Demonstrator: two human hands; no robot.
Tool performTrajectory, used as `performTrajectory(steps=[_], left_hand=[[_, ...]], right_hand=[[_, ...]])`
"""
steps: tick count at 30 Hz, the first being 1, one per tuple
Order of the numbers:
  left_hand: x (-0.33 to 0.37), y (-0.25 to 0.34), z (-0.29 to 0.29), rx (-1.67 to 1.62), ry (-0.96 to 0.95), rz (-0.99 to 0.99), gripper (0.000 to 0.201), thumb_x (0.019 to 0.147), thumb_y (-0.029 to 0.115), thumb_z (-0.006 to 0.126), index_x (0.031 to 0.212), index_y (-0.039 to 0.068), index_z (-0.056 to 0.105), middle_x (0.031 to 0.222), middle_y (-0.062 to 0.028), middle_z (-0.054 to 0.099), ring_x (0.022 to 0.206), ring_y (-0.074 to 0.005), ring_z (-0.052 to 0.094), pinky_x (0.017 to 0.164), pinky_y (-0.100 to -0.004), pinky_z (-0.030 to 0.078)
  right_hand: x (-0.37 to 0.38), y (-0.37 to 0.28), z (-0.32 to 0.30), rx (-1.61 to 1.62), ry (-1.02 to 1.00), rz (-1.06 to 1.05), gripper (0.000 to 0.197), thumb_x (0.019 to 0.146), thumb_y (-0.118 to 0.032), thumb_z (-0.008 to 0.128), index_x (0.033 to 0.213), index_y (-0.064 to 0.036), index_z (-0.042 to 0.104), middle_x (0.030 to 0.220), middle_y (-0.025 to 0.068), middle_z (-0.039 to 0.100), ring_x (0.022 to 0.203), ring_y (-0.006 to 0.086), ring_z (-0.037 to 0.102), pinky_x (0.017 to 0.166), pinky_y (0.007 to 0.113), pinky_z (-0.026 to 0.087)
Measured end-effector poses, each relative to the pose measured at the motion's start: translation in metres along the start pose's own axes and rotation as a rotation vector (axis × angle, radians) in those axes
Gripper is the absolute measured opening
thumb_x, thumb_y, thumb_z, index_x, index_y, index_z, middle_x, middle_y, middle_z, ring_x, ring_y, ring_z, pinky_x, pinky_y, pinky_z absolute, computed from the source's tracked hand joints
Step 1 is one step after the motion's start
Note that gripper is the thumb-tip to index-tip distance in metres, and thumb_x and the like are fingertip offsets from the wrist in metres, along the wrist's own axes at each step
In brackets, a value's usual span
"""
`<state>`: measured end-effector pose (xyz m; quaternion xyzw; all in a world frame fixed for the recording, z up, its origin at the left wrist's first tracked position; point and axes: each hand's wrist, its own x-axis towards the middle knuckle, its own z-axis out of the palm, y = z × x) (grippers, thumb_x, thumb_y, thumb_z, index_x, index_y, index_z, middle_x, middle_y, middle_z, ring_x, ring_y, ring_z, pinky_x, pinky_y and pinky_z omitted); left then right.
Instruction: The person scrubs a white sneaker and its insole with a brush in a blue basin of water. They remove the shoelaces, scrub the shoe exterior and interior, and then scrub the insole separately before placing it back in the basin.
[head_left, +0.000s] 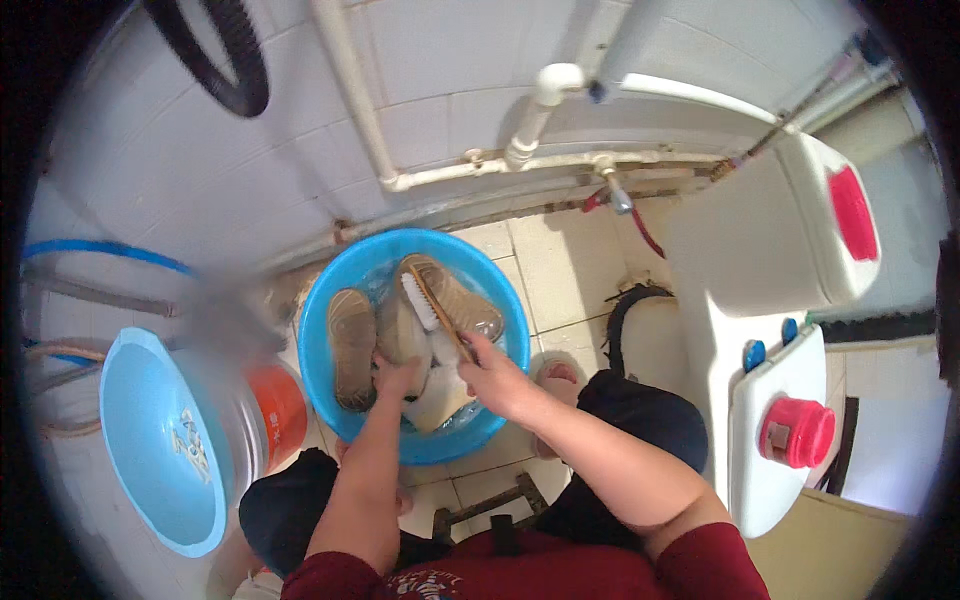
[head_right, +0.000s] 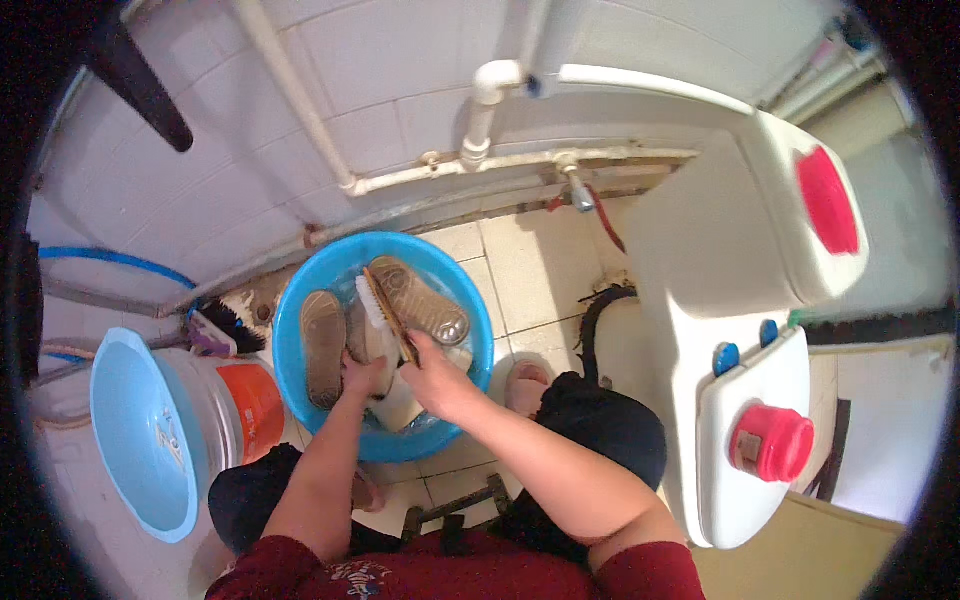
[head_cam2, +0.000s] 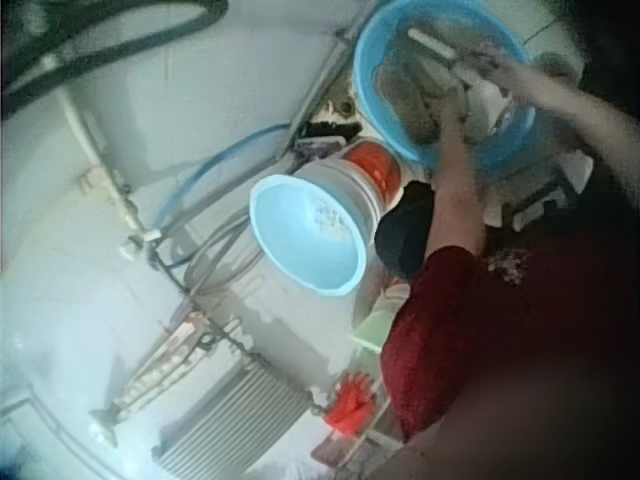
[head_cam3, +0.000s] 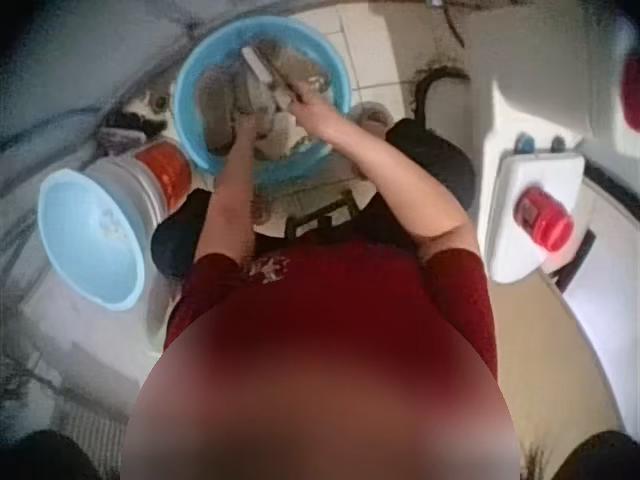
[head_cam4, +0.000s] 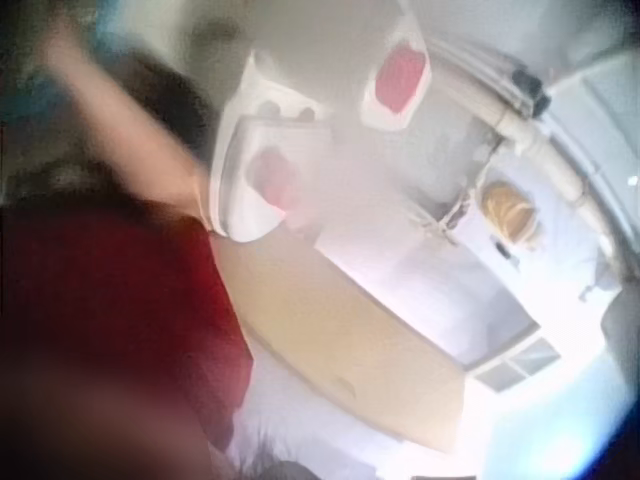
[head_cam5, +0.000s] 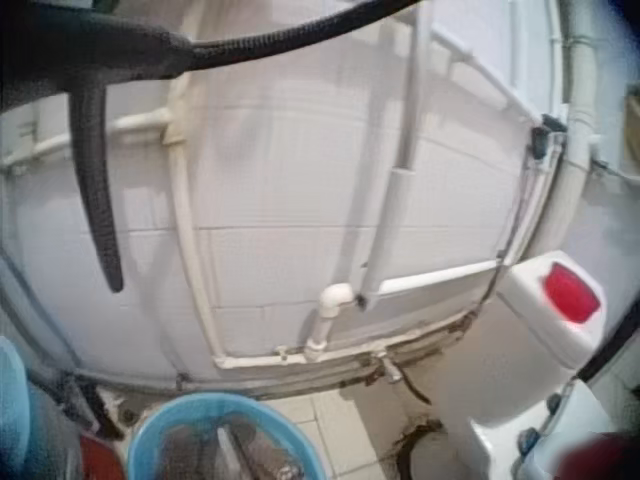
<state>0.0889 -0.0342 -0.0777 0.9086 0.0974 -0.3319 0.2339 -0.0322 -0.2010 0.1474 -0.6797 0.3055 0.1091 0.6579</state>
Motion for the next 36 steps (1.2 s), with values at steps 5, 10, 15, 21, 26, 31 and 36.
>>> performTrajectory(steps=[5, 10, 15, 21, 26, 31, 36], left_hand=[[0.012, -0.04, -0.021, -0.731, -0.42, -0.039, 0.065, 0.076, 0.041, 0.066, 0.129, 0.012, 0.042, 0.118, -0.0149, 0.055, 0.108, -0.0354, 0.053, 0.088, -0.0497, 0.044], [-0.078, 0.004, -0.099, -0.941, -0.643, -0.299, 0.046, 0.085, 0.047, 0.053, 0.12, 0.017, 0.053, 0.116, -0.0082, 0.057, 0.099, -0.0293, 0.057, 0.077, -0.048, 0.046], [-0.145, 0.006, -0.144, -1.211, -0.744, -0.223, 0.042, 0.087, 0.045, 0.052, 0.119, 0.018, 0.054, 0.113, -0.0051, 0.06, 0.1, -0.0283, 0.058, 0.077, -0.0456, 0.048], [-0.237, 0.02, -0.198, -1.337, -0.702, -0.029, 0.047, 0.087, 0.046, 0.054, 0.123, 0.017, 0.052, 0.12, -0.0072, 0.057, 0.105, -0.0282, 0.056, 0.079, -0.044, 0.048], [-0.276, 0.008, -0.228, -1.317, -0.743, 0.113, 0.049, 0.087, 0.045, 0.053, 0.127, 0.016, 0.049, 0.121, -0.0072, 0.056, 0.105, -0.0279, 0.056, 0.082, -0.0463, 0.049], [-0.297, 0.01, -0.233, -1.203, -0.771, 0.404, 0.055, 0.089, 0.038, 0.05, 0.137, 0.013, 0.038, 0.13, -0.0109, 0.051, 0.113, -0.0318, 0.054, 0.089, -0.0529, 0.046], [-0.272, 0.033, -0.252, -1.304, -0.665, 0.341, 0.047, 0.095, 0.034, 0.049, 0.133, 0.007, 0.045, 0.126, -0.0114, 0.055, 0.114, -0.0271, 0.054, 0.097, -0.0405, 0.045]], right_hand=[[-0.005, -0.002, 0.003, -0.47, 0.074, -0.223, 0.051, 0.09, -0.032, 0.044, 0.139, -0.017, 0.039, 0.119, 0.0252, 0.054, 0.106, 0.0394, 0.055, 0.091, 0.045, 0.044], [-0.025, -0.01, 0.011, -0.535, -0.099, -0.186, 0.046, 0.093, -0.041, 0.037, 0.133, -0.02, 0.049, 0.118, 0.0204, 0.058, 0.106, 0.0372, 0.057, 0.091, 0.047, 0.044], [-0.042, -0.009, 0.035, -0.568, -0.135, -0.282, 0.045, 0.093, -0.039, 0.039, 0.133, -0.021, 0.048, 0.124, 0.0213, 0.054, 0.106, 0.0366, 0.057, 0.091, 0.047, 0.044], [-0.03, -0.015, 0.04, -0.339, 0.213, -0.272, 0.061, 0.088, -0.047, 0.049, 0.143, -0.0236, 0.033, 0.122, 0.0231, 0.054, 0.108, 0.0383, 0.055, 0.092, 0.045, 0.044], [-0.056, -0.059, 0.041, 0.344, -0.095, -0.329, 0.078, 0.083, -0.031, 0.064, 0.148, -0.017, 0.022, 0.11, 0.0133, 0.059, 0.078, 0.021, 0.057, 0.065, 0.033, 0.046], [-0.07, -0.08, 0.051, 0.484, -0.215, -0.302, 0.081, 0.079, 0.0, 0.056, 0.149, -0.0152, 0.019, 0.112, 0.0094, 0.057, 0.057, 0.0103, 0.048, 0.044, 0.022, 0.039], [-0.083, -0.106, 0.065, 0.328, -0.137, -0.502, 0.082, 0.076, 0.009, 0.048, 0.149, -0.0137, 0.019, 0.133, 0.0129, 0.047, 0.11, 0.0201, 0.051, 0.089, 0.027, 0.042]])
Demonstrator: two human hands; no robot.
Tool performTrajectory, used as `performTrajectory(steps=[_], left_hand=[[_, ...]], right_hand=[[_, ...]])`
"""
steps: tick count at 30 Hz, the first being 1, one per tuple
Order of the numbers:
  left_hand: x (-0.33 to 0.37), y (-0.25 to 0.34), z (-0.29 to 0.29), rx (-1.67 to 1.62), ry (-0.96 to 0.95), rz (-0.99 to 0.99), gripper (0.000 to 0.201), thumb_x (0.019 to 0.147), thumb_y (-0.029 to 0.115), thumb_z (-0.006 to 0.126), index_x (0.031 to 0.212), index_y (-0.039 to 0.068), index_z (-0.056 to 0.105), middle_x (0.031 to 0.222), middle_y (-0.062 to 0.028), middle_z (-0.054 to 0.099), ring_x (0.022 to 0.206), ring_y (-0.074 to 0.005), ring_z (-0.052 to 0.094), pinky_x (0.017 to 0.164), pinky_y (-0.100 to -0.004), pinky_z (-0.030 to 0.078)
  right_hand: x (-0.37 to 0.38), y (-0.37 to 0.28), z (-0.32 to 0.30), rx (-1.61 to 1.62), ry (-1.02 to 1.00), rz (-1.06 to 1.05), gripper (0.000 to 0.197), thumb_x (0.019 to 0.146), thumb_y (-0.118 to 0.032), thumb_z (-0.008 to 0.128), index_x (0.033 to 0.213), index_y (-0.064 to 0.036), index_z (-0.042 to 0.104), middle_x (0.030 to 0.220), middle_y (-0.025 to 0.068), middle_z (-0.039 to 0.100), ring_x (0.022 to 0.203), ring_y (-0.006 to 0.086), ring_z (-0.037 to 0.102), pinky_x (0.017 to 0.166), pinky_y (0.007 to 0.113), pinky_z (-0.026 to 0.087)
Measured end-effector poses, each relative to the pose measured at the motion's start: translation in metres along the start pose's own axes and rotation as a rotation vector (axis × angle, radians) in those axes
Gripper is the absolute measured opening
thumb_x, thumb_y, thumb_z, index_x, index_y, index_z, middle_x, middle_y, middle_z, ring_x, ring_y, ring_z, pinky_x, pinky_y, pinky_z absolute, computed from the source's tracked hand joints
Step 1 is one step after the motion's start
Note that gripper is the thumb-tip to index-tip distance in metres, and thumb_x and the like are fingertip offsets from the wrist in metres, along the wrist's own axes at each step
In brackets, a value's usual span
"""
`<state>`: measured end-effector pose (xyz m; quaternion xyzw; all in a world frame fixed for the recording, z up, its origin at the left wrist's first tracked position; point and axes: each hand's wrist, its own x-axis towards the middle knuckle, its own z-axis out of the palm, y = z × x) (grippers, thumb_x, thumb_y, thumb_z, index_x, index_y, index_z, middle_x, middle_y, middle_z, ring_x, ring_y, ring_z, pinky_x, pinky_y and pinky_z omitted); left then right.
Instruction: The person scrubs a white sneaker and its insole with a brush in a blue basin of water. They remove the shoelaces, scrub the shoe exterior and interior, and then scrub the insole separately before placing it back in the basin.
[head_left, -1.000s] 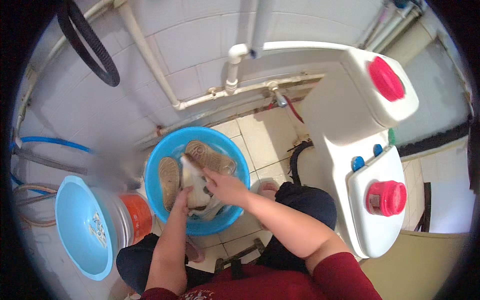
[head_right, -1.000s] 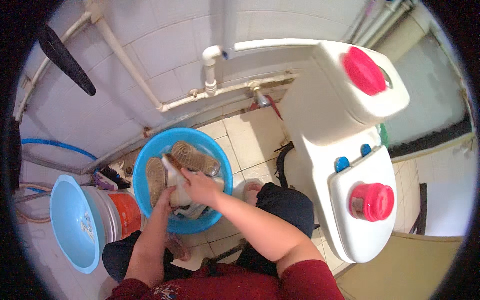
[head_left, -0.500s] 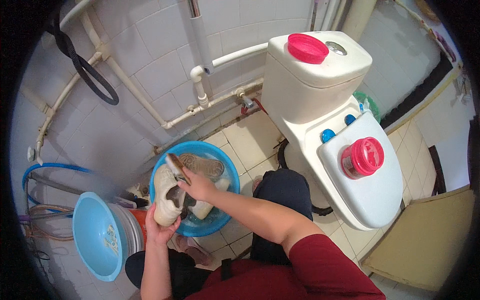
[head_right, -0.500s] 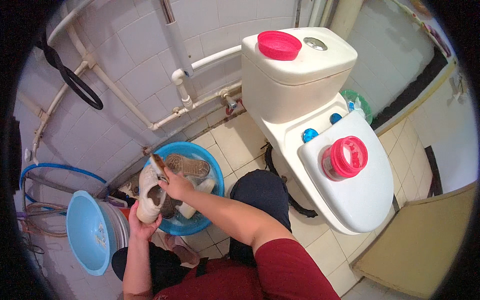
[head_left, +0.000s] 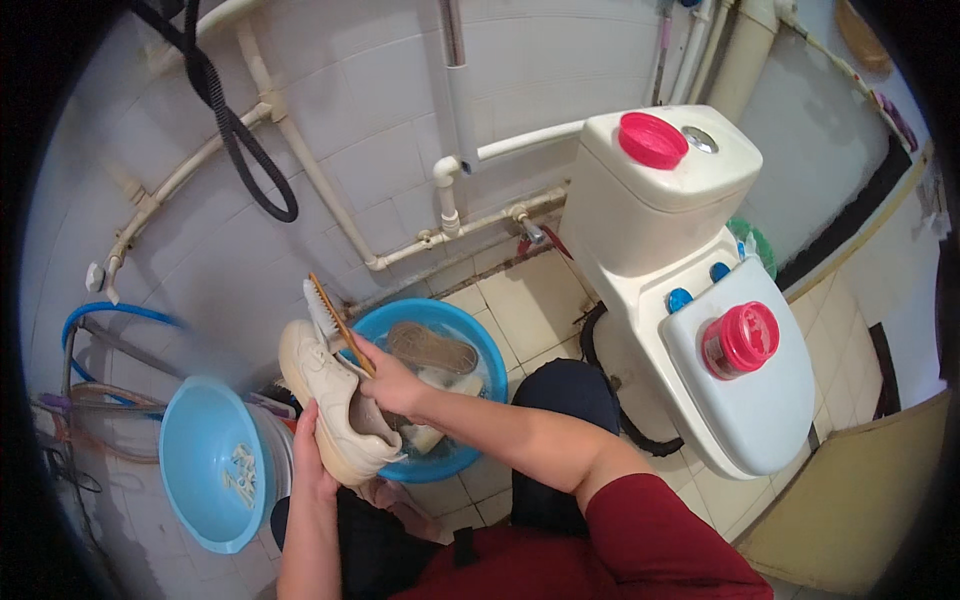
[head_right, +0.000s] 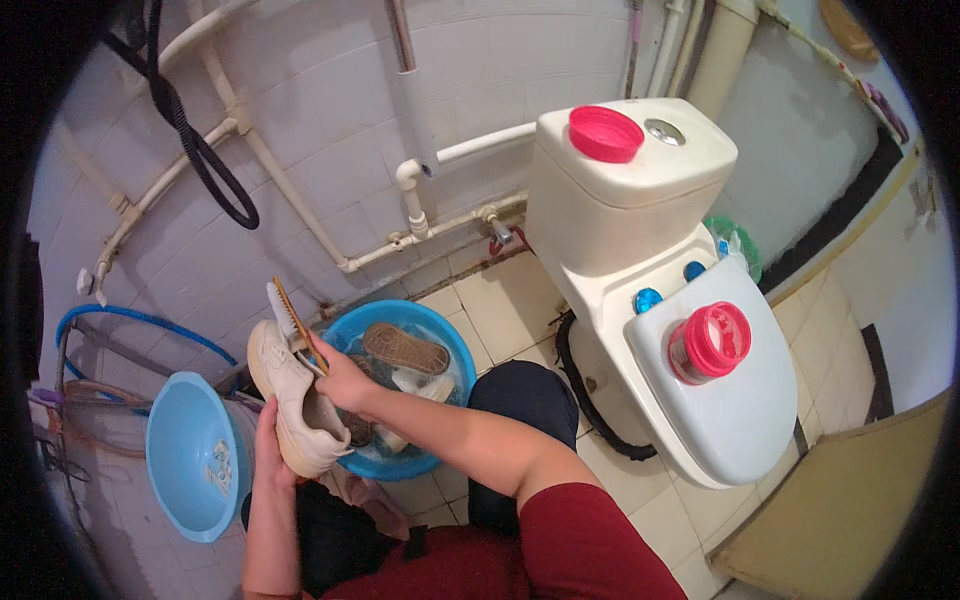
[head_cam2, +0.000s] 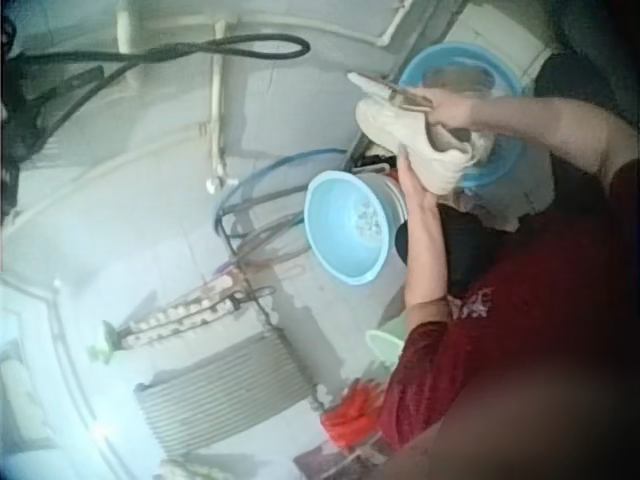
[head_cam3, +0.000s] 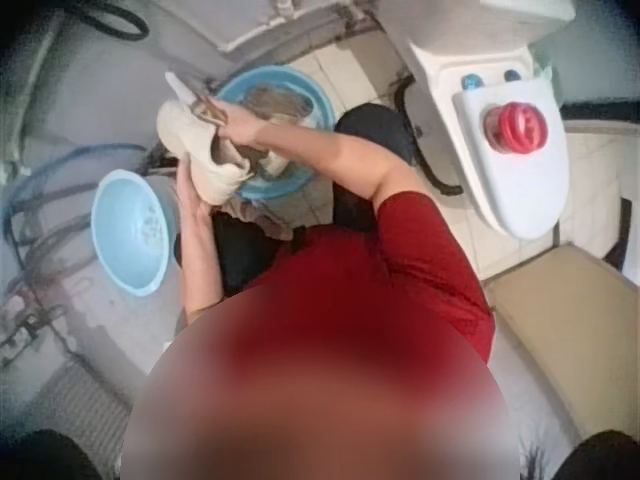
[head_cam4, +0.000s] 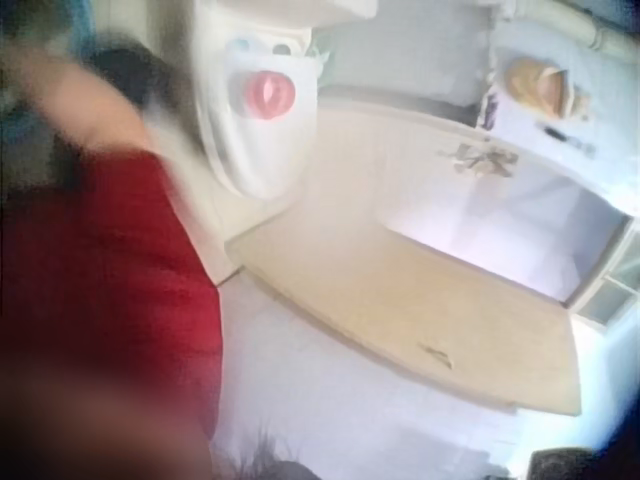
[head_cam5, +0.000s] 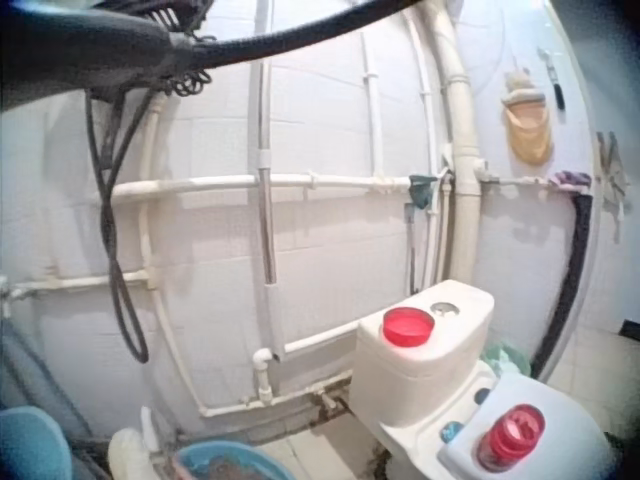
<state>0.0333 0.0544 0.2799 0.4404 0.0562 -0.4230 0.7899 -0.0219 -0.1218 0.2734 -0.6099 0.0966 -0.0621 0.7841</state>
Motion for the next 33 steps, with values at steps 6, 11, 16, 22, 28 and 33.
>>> performTrajectory(steps=[6, 11, 16, 22, 28, 33], left_hand=[[0.028, 0.006, -0.014, -0.24, -0.053, 0.073, 0.052, 0.094, 0.042, 0.048, 0.133, 0.007, 0.045, 0.128, -0.0109, 0.054, 0.115, -0.0276, 0.053, 0.1, -0.0419, 0.042], [0.037, 0.019, -0.004, -0.298, -0.038, 0.114, 0.059, 0.091, 0.049, 0.046, 0.133, 0.008, 0.045, 0.13, -0.012, 0.052, 0.116, -0.0302, 0.051, 0.102, -0.0439, 0.039], [0.061, 0.035, -0.036, -0.214, 0.051, 0.259, 0.063, 0.091, 0.051, 0.045, 0.137, 0.007, 0.04, 0.134, -0.0112, 0.048, 0.12, -0.0287, 0.046, 0.104, -0.0421, 0.034], [0.076, 0.037, -0.05, -0.321, -0.14, 0.326, 0.065, 0.092, 0.058, 0.034, 0.134, 0.008, 0.043, 0.128, -0.0116, 0.05, 0.119, -0.0277, 0.048, 0.101, -0.0435, 0.038], [0.071, 0.025, -0.042, -0.115, 0.104, 0.337, 0.066, 0.092, 0.056, 0.038, 0.135, 0.006, 0.041, 0.127, -0.0118, 0.052, 0.116, -0.0266, 0.05, 0.101, -0.0396, 0.038], [0.072, 0.011, -0.038, -0.093, 0.045, 0.298, 0.065, 0.091, 0.053, 0.045, 0.135, 0.005, 0.041, 0.129, -0.0124, 0.051, 0.117, -0.0256, 0.05, 0.102, -0.0382, 0.037]], right_hand=[[0.026, -0.009, 0.011, -0.019, -0.211, -0.107, 0.076, 0.081, 0.002, 0.054, 0.148, -0.0071, 0.019, 0.142, 0.0143, 0.039, 0.129, 0.0208, 0.038, 0.106, 0.029, 0.029], [0.047, -0.021, -0.009, -0.4, -0.284, -0.151, 0.064, 0.093, -0.033, 0.055, 0.145, -0.0065, 0.028, 0.127, 0.0099, 0.052, 0.114, 0.0154, 0.048, 0.092, 0.031, 0.042], [0.027, -0.049, -0.034, -0.283, -0.309, 0.09, 0.048, 0.098, -0.031, 0.047, 0.139, -0.0067, 0.042, 0.113, 0.001, 0.056, 0.098, 0.0104, 0.05, 0.091, 0.027, 0.041], [0.002, -0.087, -0.053, -0.644, -0.461, 0.023, 0.04, 0.095, -0.024, 0.052, 0.133, -0.0117, 0.05, 0.102, 0.0085, 0.061, 0.09, 0.0153, 0.055, 0.082, 0.029, 0.044], [0.012, -0.069, -0.03, -0.924, -0.503, 0.054, 0.039, 0.093, -0.028, 0.05, 0.129, -0.0135, 0.053, 0.093, 0.0196, 0.061, 0.085, 0.0325, 0.06, 0.078, 0.038, 0.047], [0.014, 0.0, 0.012, -0.98, -0.127, -0.207, 0.032, 0.091, -0.027, 0.049, 0.115, -0.0085, 0.06, 0.091, 0.0245, 0.062, 0.089, 0.0404, 0.06, 0.079, 0.047, 0.047]])
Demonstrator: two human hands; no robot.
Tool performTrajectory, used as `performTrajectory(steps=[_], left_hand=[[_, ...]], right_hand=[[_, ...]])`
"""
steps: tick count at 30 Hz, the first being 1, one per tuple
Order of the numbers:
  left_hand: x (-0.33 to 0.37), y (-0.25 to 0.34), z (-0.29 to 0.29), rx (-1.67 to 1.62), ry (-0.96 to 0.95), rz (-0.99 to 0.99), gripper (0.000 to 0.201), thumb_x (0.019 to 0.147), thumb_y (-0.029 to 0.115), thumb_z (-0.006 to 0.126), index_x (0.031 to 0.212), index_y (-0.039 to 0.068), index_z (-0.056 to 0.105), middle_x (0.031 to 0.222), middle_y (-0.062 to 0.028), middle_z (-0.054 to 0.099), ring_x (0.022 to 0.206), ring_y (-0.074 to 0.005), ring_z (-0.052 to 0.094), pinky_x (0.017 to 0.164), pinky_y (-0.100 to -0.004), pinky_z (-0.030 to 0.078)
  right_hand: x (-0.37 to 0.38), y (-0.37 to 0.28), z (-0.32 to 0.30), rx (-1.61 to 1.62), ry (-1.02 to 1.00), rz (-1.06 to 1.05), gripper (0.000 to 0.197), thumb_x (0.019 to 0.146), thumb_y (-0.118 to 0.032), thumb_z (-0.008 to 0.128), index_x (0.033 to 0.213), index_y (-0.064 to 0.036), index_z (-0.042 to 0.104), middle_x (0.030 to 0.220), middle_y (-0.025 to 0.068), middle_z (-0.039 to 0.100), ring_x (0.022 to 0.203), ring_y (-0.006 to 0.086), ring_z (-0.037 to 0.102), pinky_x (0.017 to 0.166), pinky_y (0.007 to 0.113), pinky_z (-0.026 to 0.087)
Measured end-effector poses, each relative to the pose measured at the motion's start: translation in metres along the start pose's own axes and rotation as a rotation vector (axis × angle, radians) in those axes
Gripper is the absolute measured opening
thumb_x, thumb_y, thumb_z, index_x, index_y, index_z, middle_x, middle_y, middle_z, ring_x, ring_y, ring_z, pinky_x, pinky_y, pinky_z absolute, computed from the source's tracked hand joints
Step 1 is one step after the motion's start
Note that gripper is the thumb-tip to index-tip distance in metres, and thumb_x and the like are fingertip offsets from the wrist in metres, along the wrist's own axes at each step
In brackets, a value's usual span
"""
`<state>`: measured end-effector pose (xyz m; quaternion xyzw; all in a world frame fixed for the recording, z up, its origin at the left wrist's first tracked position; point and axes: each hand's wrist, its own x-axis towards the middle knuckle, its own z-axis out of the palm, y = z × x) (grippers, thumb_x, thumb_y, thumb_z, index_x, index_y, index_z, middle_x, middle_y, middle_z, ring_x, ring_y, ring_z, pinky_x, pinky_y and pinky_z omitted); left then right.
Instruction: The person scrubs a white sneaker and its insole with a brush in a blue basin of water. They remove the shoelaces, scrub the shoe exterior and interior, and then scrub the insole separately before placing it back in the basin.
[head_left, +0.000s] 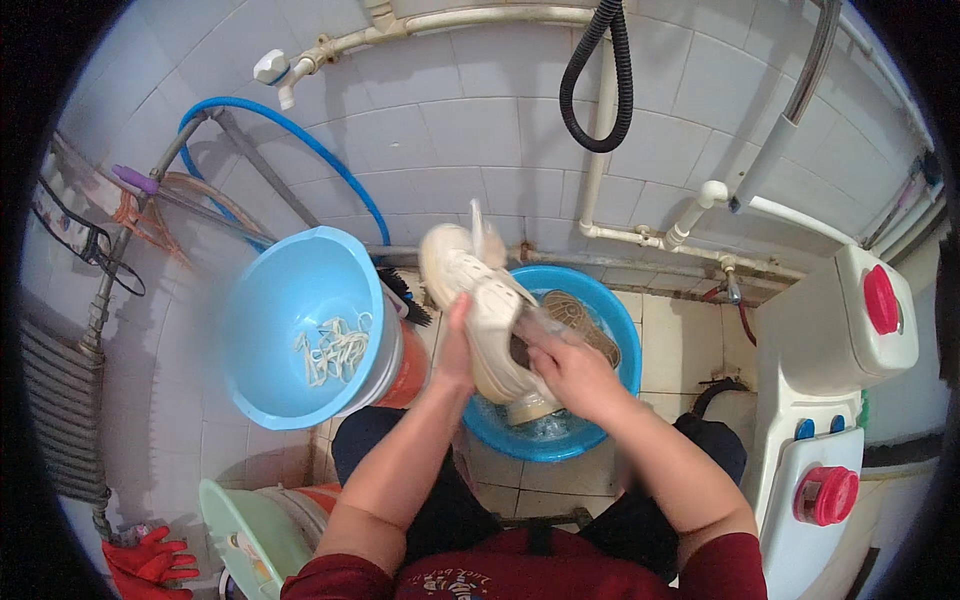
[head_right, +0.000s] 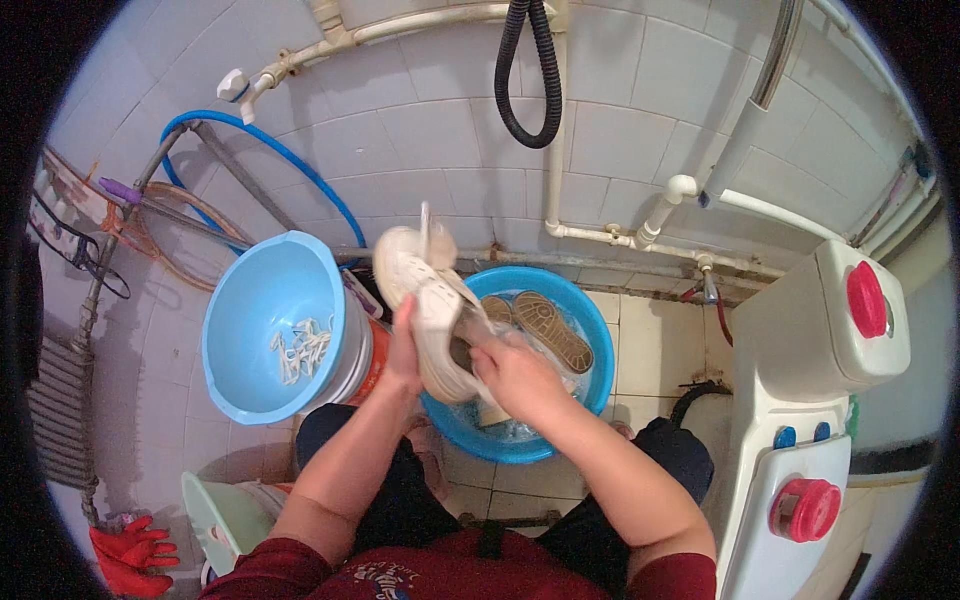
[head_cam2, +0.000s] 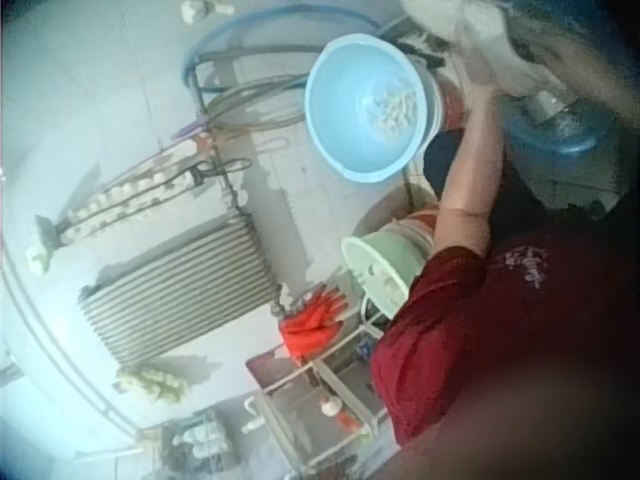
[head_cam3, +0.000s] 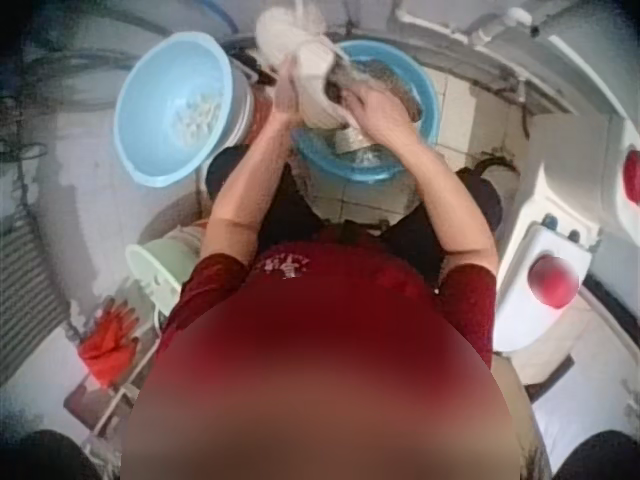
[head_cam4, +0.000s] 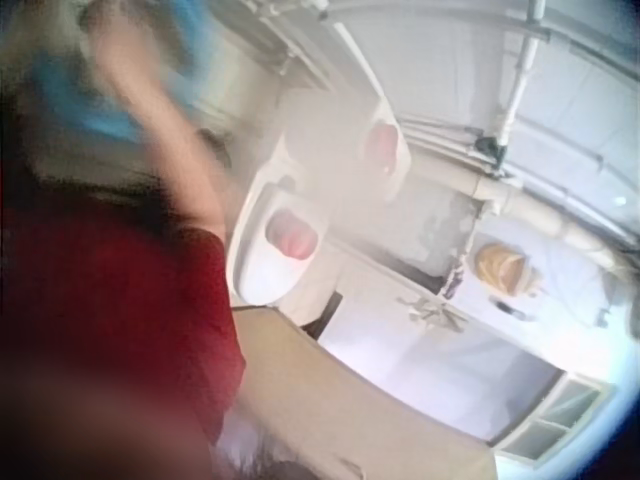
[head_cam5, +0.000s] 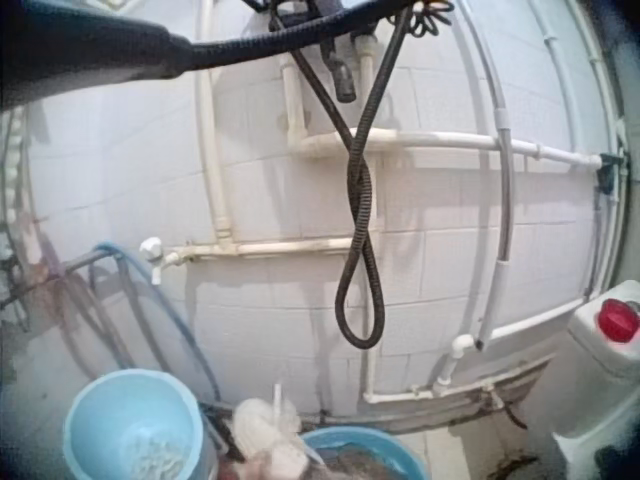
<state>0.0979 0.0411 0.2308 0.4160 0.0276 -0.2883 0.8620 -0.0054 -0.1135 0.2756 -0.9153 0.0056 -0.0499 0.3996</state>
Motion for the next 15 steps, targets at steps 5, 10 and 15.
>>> performTrajectory(steps=[5, 10, 15], left_hand=[[0.0, -0.028, -0.004, 0.105, 0.052, -0.118, 0.067, 0.087, 0.051, 0.051, 0.134, 0.003, 0.041, 0.127, -0.0128, 0.052, 0.112, -0.0246, 0.053, 0.096, -0.0372, 0.042], [0.005, -0.029, -0.019, 0.087, 0.091, -0.191, 0.063, 0.087, 0.043, 0.055, 0.133, 0.002, 0.041, 0.122, -0.0129, 0.054, 0.107, -0.0233, 0.055, 0.092, -0.0362, 0.044], [0.018, -0.026, -0.039, 0.353, 0.124, 0.075, 0.061, 0.082, 0.022, 0.065, 0.133, 0.003, 0.037, 0.118, -0.0122, 0.055, 0.103, -0.0227, 0.057, 0.086, -0.0353, 0.048]], right_hand=[[0.018, 0.025, 0.026, -0.038, -0.024, 0.159, 0.027, 0.091, -0.026, 0.045, 0.102, -0.0067, 0.061, 0.094, 0.0246, 0.063, 0.087, 0.0433, 0.06, 0.078, 0.049, 0.048], [0.013, 0.04, 0.007, 0.282, -0.267, 0.132, 0.04, 0.094, -0.034, 0.043, 0.126, -0.0122, 0.055, 0.108, 0.0228, 0.062, 0.101, 0.0388, 0.059, 0.088, 0.043, 0.045], [-0.003, 0.037, -0.051, -0.142, -0.436, 0.267, 0.042, 0.092, -0.04, 0.048, 0.13, -0.0245, 0.053, 0.107, 0.0169, 0.065, 0.101, 0.0338, 0.061, 0.088, 0.038, 0.046]])
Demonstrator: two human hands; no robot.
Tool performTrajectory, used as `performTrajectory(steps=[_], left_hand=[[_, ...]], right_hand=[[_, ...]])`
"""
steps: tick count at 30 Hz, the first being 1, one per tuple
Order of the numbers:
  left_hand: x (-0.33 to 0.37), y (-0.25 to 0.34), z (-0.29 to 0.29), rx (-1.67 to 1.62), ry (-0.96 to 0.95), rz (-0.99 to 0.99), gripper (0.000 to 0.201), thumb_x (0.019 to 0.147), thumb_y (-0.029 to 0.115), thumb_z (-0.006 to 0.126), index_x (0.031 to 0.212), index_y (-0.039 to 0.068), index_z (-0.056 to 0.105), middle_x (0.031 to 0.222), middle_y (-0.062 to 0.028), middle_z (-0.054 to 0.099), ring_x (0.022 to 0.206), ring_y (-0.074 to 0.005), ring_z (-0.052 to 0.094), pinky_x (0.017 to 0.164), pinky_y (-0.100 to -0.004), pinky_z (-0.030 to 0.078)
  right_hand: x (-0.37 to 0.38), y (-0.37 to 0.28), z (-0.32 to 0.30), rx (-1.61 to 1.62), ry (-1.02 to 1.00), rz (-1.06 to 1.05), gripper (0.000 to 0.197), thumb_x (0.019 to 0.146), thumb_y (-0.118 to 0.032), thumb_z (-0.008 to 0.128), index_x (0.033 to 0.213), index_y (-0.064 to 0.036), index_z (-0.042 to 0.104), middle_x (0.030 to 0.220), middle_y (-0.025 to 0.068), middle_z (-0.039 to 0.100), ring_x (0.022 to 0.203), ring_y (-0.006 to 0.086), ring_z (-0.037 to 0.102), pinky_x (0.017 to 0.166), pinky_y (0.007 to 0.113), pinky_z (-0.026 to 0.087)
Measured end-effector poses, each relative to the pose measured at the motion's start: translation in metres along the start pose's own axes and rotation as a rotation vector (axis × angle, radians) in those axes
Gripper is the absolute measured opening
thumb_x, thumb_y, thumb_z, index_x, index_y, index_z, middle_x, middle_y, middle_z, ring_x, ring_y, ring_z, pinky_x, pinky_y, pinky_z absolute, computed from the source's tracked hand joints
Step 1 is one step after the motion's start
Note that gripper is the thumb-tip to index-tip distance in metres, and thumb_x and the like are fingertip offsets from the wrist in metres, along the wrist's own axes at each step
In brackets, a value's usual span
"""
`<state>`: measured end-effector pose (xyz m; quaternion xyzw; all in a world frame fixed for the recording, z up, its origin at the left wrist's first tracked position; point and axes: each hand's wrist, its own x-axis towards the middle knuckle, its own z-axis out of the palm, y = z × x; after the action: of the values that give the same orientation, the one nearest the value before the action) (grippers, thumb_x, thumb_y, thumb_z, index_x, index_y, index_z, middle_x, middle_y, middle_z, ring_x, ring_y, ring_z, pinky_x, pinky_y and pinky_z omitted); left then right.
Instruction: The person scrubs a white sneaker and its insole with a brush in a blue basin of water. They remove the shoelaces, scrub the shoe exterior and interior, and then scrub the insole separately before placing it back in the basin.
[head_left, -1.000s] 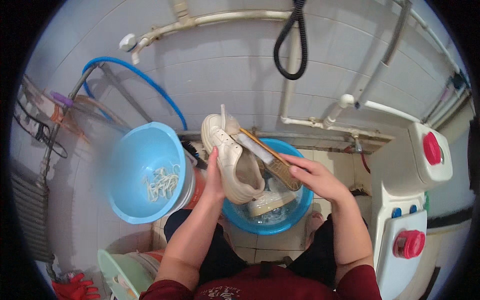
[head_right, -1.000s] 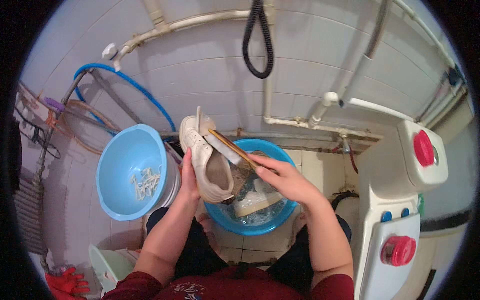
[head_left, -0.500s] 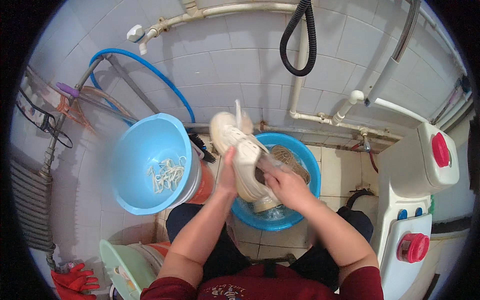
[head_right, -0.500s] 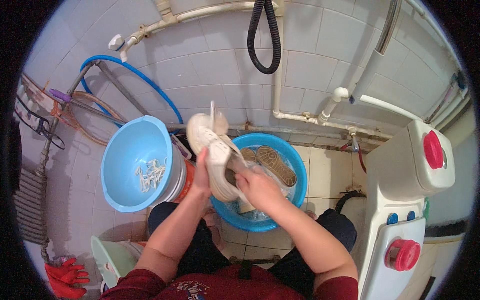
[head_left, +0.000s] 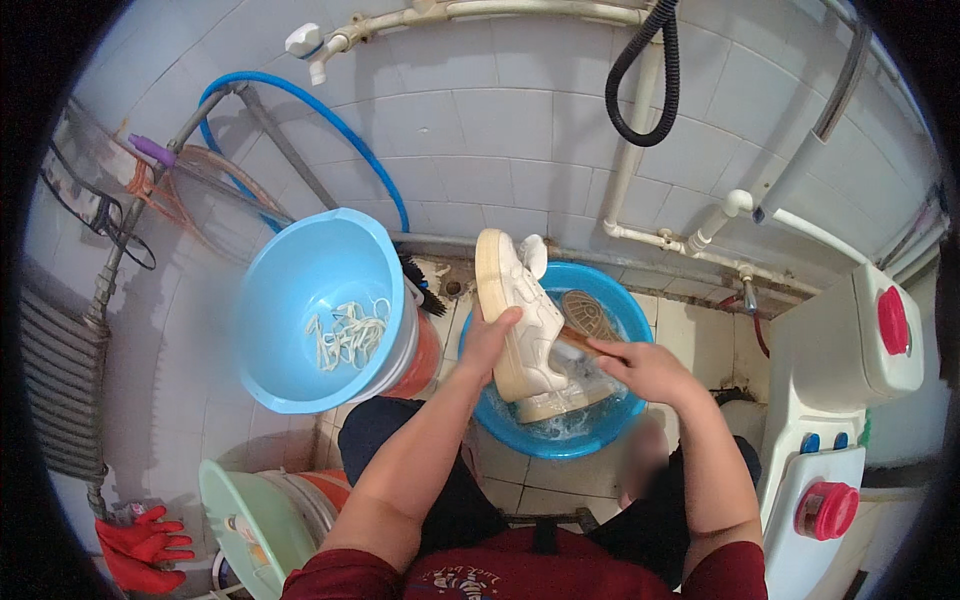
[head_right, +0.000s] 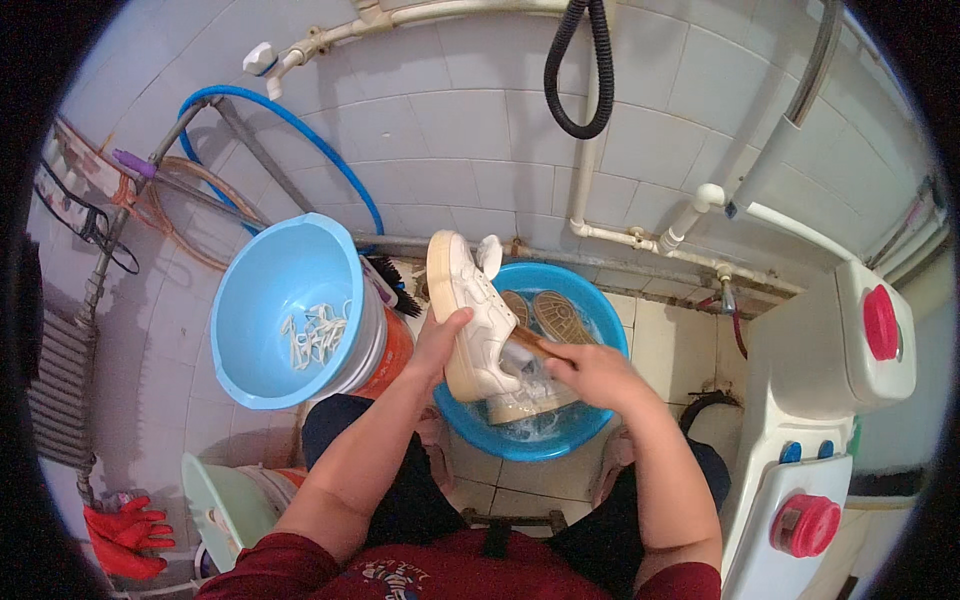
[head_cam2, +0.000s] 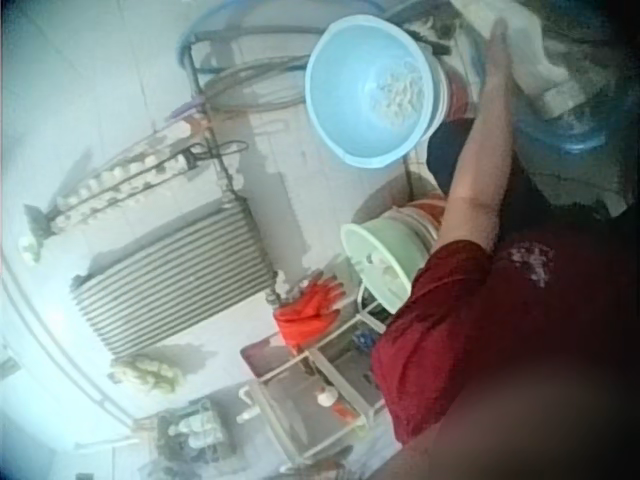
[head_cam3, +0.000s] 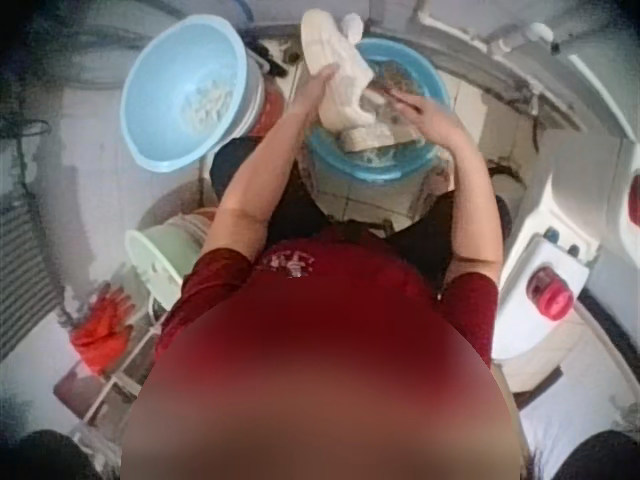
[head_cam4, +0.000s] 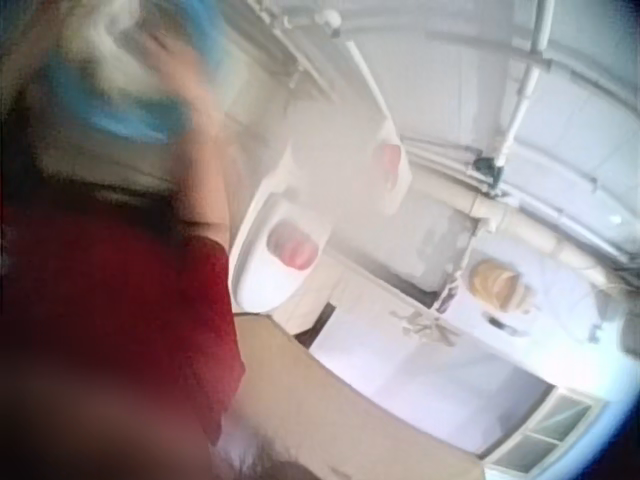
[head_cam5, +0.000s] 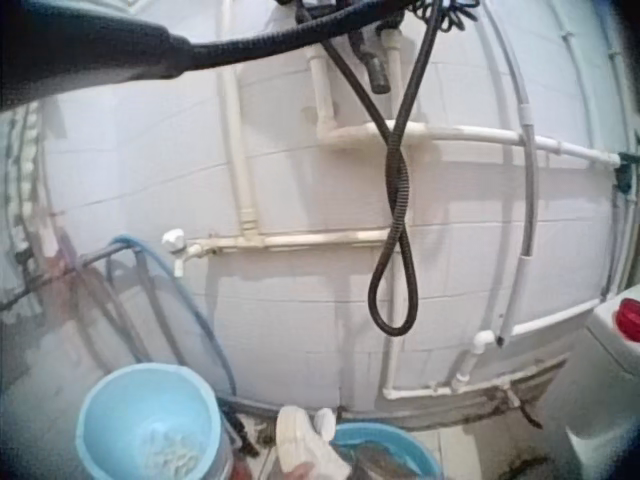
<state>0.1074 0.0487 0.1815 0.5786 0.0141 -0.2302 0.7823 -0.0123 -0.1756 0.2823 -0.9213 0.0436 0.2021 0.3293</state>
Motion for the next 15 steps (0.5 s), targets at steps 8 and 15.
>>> performTrajectory(steps=[8, 15], left_hand=[[-0.002, -0.008, 0.01, 0.041, 0.092, -0.079, 0.062, 0.078, 0.016, 0.065, 0.132, 0.004, 0.037, 0.113, -0.0129, 0.056, 0.096, -0.0222, 0.06, 0.08, -0.0341, 0.051], [-0.021, 0.009, 0.045, -0.019, -0.157, -0.177, 0.054, 0.079, 0.015, 0.061, 0.127, -0.002, 0.044, 0.113, -0.0143, 0.058, 0.098, -0.0227, 0.06, 0.082, -0.0347, 0.05]], right_hand=[[-0.018, 0.012, -0.008, 0.262, 0.384, -0.132, 0.039, 0.092, -0.036, 0.053, 0.13, -0.0271, 0.053, 0.105, 0.0158, 0.065, 0.094, 0.0292, 0.064, 0.085, 0.035, 0.048], [0.036, -0.022, 0.027, -0.17, 0.601, -0.101, 0.041, 0.092, -0.033, 0.051, 0.132, -0.0293, 0.05, 0.08, 0.0186, 0.061, 0.07, 0.0372, 0.062, 0.065, 0.046, 0.051]])
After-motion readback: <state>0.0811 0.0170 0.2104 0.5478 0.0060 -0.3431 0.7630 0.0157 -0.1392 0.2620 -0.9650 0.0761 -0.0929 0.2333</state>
